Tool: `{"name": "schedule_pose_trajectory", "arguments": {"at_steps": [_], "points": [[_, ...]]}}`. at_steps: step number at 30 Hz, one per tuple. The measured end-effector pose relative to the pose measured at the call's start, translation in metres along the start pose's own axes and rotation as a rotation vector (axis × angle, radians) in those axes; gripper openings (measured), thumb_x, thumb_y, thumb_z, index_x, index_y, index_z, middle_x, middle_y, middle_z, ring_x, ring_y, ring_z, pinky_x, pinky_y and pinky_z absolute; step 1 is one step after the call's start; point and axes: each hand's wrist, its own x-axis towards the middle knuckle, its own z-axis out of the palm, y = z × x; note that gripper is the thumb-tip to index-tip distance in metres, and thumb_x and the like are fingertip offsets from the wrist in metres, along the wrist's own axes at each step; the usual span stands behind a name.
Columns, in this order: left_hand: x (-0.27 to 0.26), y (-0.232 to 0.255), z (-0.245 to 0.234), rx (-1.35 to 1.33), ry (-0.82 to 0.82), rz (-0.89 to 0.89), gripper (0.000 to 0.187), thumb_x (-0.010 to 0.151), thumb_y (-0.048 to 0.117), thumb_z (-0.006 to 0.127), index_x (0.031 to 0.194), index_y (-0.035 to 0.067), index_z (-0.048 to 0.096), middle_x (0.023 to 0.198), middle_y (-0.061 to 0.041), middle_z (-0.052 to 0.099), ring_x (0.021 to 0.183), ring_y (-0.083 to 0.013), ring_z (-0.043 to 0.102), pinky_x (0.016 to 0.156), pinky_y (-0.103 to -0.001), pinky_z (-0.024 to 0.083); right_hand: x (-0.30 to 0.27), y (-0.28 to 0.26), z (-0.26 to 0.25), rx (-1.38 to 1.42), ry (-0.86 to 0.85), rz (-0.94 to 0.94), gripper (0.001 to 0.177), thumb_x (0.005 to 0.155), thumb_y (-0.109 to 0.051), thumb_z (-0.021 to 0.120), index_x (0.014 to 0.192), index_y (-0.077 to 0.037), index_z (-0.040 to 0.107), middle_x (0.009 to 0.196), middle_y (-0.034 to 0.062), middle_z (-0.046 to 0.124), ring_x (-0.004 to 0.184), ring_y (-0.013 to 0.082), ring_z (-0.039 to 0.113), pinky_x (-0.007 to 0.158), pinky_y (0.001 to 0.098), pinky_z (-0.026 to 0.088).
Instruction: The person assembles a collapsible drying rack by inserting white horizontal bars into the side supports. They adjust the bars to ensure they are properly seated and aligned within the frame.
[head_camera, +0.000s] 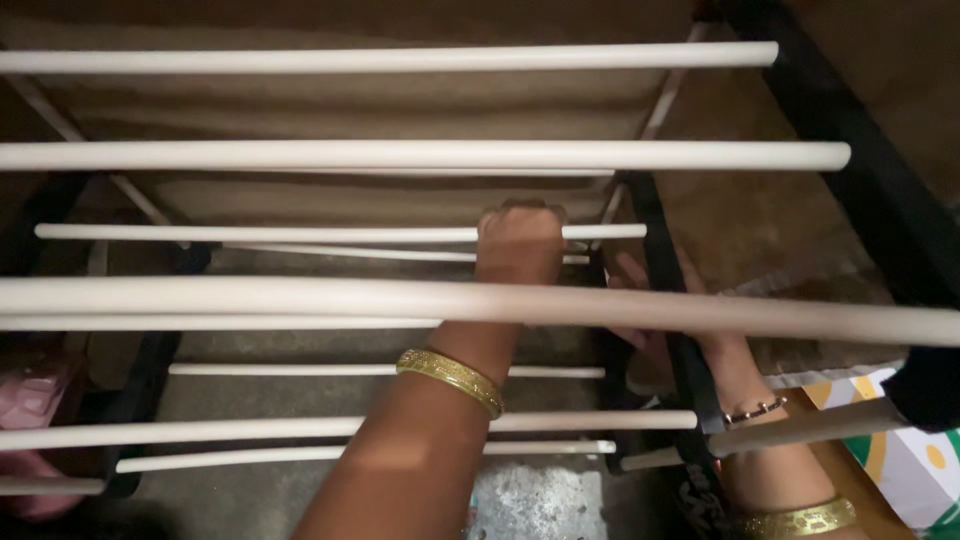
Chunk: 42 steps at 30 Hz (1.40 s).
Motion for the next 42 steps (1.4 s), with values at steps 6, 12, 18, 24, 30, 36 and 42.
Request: {"name": "schedule_pose_trajectory", "arguments": {"at_steps": [6,12,18,24,30,36,42], "points": [[-0.004,-0.004,0.005,-0.016,0.046,0.032,0.007,0.075,0.014,0.076,0.079,0.008,0.074,0.078,-0.016,0.073,0.083,-0.0381,0.071,0.080,-0.055,0.050,0.001,-0.004,0.015,0.180,0.095,0.115,0.079,0.092,-0.047,0.065,0.161,-0.023,0.034,0.159,0.0157,0.040,0.129,0.0314,0.052,0.102,0.0515,0.047],[0.000,-0.005,0.009,0.015,0.020,-0.025,0.004,0.079,0.014,0.075,0.079,0.010,0.076,0.080,-0.016,0.074,0.084,-0.0370,0.072,0.084,-0.054,0.051,-0.017,-0.002,0.013,0.089,-0.137,-0.048,0.083,0.092,-0.039,0.066,0.165,-0.025,0.029,0.160,0.0183,0.041,0.136,0.0310,0.052,0.109,0.0515,0.046],[-0.002,-0.006,0.007,0.040,-0.021,-0.048,0.010,0.081,0.020,0.076,0.085,0.011,0.078,0.081,-0.015,0.075,0.089,-0.0340,0.071,0.089,-0.051,0.049,0.011,0.016,-0.036,-0.066,0.126,0.028,0.069,0.096,-0.032,0.061,0.160,-0.018,0.039,0.146,0.0149,0.055,0.124,0.0274,0.059,0.103,0.0477,0.048],[-0.003,-0.008,0.003,-0.041,-0.030,-0.096,0.012,0.081,0.022,0.077,0.088,0.012,0.078,0.086,-0.014,0.075,0.091,-0.0344,0.070,0.087,-0.051,0.047,0.020,-0.011,-0.042,-0.539,0.169,-0.071,0.057,0.099,-0.027,0.058,0.153,-0.010,0.051,0.137,0.0133,0.063,0.117,0.0212,0.062,0.102,0.0371,0.049],[-0.005,-0.011,0.005,-0.047,0.086,-0.033,0.015,0.079,0.024,0.079,0.086,0.011,0.076,0.084,-0.013,0.073,0.088,-0.0338,0.070,0.085,-0.050,0.048,0.036,-0.032,-0.004,-0.495,0.362,0.151,0.065,0.090,-0.012,0.059,0.154,-0.016,0.046,0.144,0.0041,0.061,0.128,0.0175,0.056,0.106,0.0294,0.041],[-0.010,-0.015,0.023,-0.074,0.408,0.131,0.014,0.082,0.024,0.079,0.082,0.012,0.073,0.076,-0.012,0.068,0.081,-0.0344,0.067,0.083,-0.051,0.048,0.039,-0.023,-0.005,-0.275,0.183,0.045,0.069,0.087,-0.005,0.057,0.155,-0.011,0.049,0.141,0.0120,0.061,0.121,0.0244,0.060,0.103,0.0365,0.047],[-0.008,-0.012,0.038,0.016,0.421,0.109,0.016,0.078,0.024,0.080,0.076,0.011,0.071,0.071,-0.011,0.065,0.074,-0.0346,0.066,0.077,-0.052,0.048,0.028,-0.031,0.016,0.068,0.119,0.129,0.075,0.082,-0.001,0.050,0.156,-0.014,0.046,0.133,0.0185,0.064,0.116,0.0440,0.063,0.103,0.0533,0.051]]}}
